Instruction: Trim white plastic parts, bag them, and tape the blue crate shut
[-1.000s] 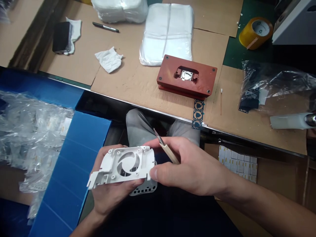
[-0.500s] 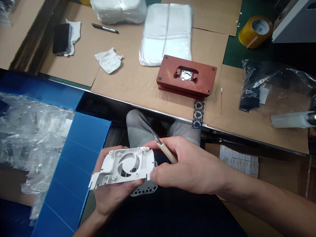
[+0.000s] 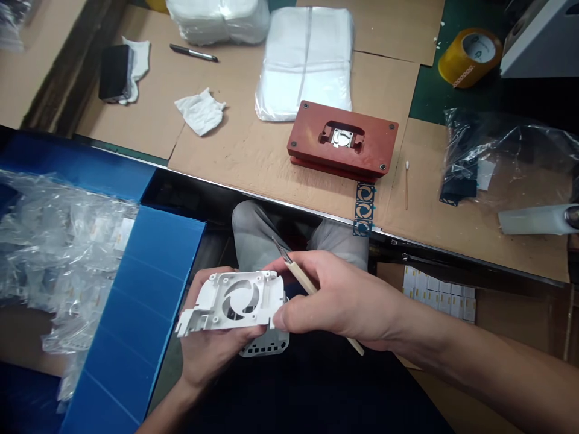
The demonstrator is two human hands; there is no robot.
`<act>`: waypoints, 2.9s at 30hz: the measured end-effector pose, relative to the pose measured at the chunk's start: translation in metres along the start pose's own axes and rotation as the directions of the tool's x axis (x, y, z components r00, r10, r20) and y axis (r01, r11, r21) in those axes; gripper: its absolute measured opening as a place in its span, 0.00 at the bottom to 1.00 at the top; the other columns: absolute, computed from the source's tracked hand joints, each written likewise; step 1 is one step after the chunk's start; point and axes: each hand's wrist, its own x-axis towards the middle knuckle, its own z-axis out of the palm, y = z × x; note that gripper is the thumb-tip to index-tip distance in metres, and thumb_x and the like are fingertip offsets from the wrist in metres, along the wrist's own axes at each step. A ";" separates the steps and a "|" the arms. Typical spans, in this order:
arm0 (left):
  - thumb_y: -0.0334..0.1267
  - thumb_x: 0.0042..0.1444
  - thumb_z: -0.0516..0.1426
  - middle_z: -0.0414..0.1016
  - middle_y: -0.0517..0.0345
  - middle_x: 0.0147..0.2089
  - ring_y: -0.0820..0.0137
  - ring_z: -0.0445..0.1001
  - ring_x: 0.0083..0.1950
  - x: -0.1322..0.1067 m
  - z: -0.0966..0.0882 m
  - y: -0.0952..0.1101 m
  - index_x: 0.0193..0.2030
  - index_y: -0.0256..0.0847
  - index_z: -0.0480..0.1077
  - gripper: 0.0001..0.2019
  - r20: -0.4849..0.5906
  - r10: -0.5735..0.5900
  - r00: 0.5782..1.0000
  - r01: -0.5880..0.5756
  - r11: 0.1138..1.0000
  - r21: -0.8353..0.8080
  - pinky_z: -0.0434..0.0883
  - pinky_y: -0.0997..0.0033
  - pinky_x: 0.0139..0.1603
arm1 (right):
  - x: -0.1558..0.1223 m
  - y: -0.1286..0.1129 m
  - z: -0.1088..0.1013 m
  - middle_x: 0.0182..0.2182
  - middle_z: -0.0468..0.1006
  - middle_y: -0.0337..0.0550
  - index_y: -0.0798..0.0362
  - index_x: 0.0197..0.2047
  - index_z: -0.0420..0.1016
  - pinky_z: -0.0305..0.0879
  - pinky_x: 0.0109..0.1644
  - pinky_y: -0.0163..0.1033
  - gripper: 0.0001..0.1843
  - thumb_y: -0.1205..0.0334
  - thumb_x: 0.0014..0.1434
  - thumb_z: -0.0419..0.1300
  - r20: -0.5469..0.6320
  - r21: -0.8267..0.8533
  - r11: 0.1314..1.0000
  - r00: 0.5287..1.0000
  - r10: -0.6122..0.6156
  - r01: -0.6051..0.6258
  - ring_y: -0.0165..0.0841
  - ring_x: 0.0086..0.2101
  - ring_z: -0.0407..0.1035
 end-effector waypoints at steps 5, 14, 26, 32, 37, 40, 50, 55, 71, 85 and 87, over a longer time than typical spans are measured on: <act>0.48 0.41 0.74 0.75 0.70 0.31 0.77 0.72 0.28 0.000 0.001 -0.004 0.47 0.47 0.67 0.30 0.020 -0.035 0.999 0.035 0.999 -0.033 0.71 0.84 0.28 | 0.003 -0.002 -0.004 0.37 0.75 0.39 0.53 0.49 0.76 0.57 0.37 0.35 0.22 0.61 0.51 0.72 0.023 0.007 0.999 0.998 0.053 -0.054 0.31 0.36 0.64; 0.45 0.40 0.75 0.75 0.69 0.32 0.77 0.70 0.29 0.000 0.000 -0.007 0.47 0.46 0.67 0.30 0.041 -0.103 0.994 0.106 0.991 -0.076 0.68 0.83 0.29 | 0.007 -0.001 -0.005 0.35 0.73 0.37 0.53 0.50 0.73 0.55 0.34 0.33 0.23 0.63 0.50 0.71 0.009 -0.013 0.996 0.996 0.088 -0.088 0.29 0.34 0.62; 0.43 0.42 0.75 0.74 0.70 0.31 0.76 0.70 0.28 0.007 0.001 -0.004 0.44 0.45 0.67 0.27 0.093 -0.093 0.991 0.100 0.992 -0.072 0.66 0.81 0.27 | 0.007 -0.001 -0.010 0.35 0.74 0.36 0.53 0.50 0.74 0.60 0.36 0.31 0.21 0.66 0.53 0.69 0.027 -0.039 0.998 0.998 0.048 -0.047 0.28 0.35 0.64; 0.44 0.42 0.74 0.75 0.67 0.31 0.74 0.70 0.28 0.010 0.001 -0.002 0.45 0.44 0.68 0.27 0.070 -0.080 0.994 0.086 0.992 -0.088 0.66 0.78 0.26 | 0.007 -0.003 -0.010 0.36 0.75 0.38 0.54 0.53 0.75 0.62 0.36 0.31 0.22 0.64 0.54 0.69 0.036 -0.031 1.000 0.999 0.006 -0.005 0.29 0.34 0.66; 0.42 0.41 0.75 0.73 0.68 0.31 0.76 0.68 0.27 0.010 -0.001 -0.001 0.44 0.44 0.68 0.27 0.076 -0.070 0.995 0.077 0.993 -0.094 0.66 0.80 0.26 | 0.007 -0.004 -0.011 0.38 0.76 0.40 0.52 0.54 0.75 0.62 0.37 0.33 0.24 0.63 0.54 0.69 0.056 -0.045 0.999 0.998 0.023 -0.020 0.31 0.36 0.66; 0.42 0.41 0.75 0.73 0.68 0.31 0.77 0.68 0.28 0.010 -0.001 -0.001 0.45 0.44 0.68 0.27 0.089 -0.050 0.995 0.060 0.992 -0.111 0.66 0.81 0.26 | 0.008 -0.004 -0.012 0.39 0.76 0.41 0.52 0.54 0.74 0.63 0.38 0.35 0.24 0.63 0.54 0.69 0.069 -0.073 0.997 0.998 0.009 -0.004 0.33 0.37 0.67; 0.45 0.39 0.75 0.72 0.68 0.31 0.77 0.67 0.28 0.008 -0.001 -0.005 0.45 0.43 0.67 0.30 0.109 -0.070 0.992 0.080 0.993 -0.088 0.65 0.81 0.26 | 0.006 -0.013 -0.008 0.35 0.77 0.36 0.52 0.47 0.74 0.61 0.34 0.32 0.21 0.69 0.49 0.68 0.059 -0.157 0.986 0.997 0.058 -0.048 0.30 0.34 0.67; 0.44 0.39 0.76 0.72 0.68 0.30 0.77 0.66 0.27 0.008 0.000 -0.005 0.43 0.42 0.66 0.29 0.118 -0.120 0.986 0.131 0.987 -0.095 0.64 0.80 0.26 | 0.005 -0.013 -0.008 0.34 0.76 0.35 0.52 0.47 0.74 0.60 0.34 0.32 0.21 0.69 0.48 0.68 0.031 -0.160 0.985 0.997 0.074 -0.068 0.30 0.33 0.66; 0.40 0.42 0.74 0.69 0.56 0.55 0.67 0.74 0.50 0.003 0.007 -0.001 0.64 0.52 0.61 0.43 -0.081 -0.014 0.997 0.001 0.989 -0.151 0.75 0.72 0.48 | 0.004 -0.005 -0.003 0.43 0.78 0.41 0.51 0.52 0.74 0.64 0.50 0.41 0.20 0.61 0.56 0.69 -0.049 -0.120 0.992 0.998 -0.039 0.033 0.38 0.46 0.69; 0.46 0.39 0.76 0.71 0.58 0.54 0.67 0.78 0.49 0.000 0.020 0.013 0.59 0.54 0.63 0.41 0.042 -0.022 0.999 0.036 0.921 -0.389 0.78 0.69 0.48 | -0.016 -0.013 0.006 0.38 0.78 0.39 0.47 0.57 0.70 0.66 0.45 0.43 0.30 0.56 0.52 0.71 -0.063 -0.224 0.968 0.993 0.102 -0.114 0.39 0.40 0.69; 0.48 0.38 0.76 0.71 0.58 0.54 0.68 0.78 0.48 -0.001 0.020 0.012 0.58 0.53 0.63 0.41 0.046 -0.019 0.999 0.035 0.924 -0.381 0.78 0.69 0.48 | -0.016 -0.016 0.008 0.37 0.77 0.39 0.47 0.56 0.69 0.65 0.44 0.42 0.30 0.58 0.50 0.70 -0.068 -0.236 0.960 0.988 0.138 -0.150 0.38 0.39 0.68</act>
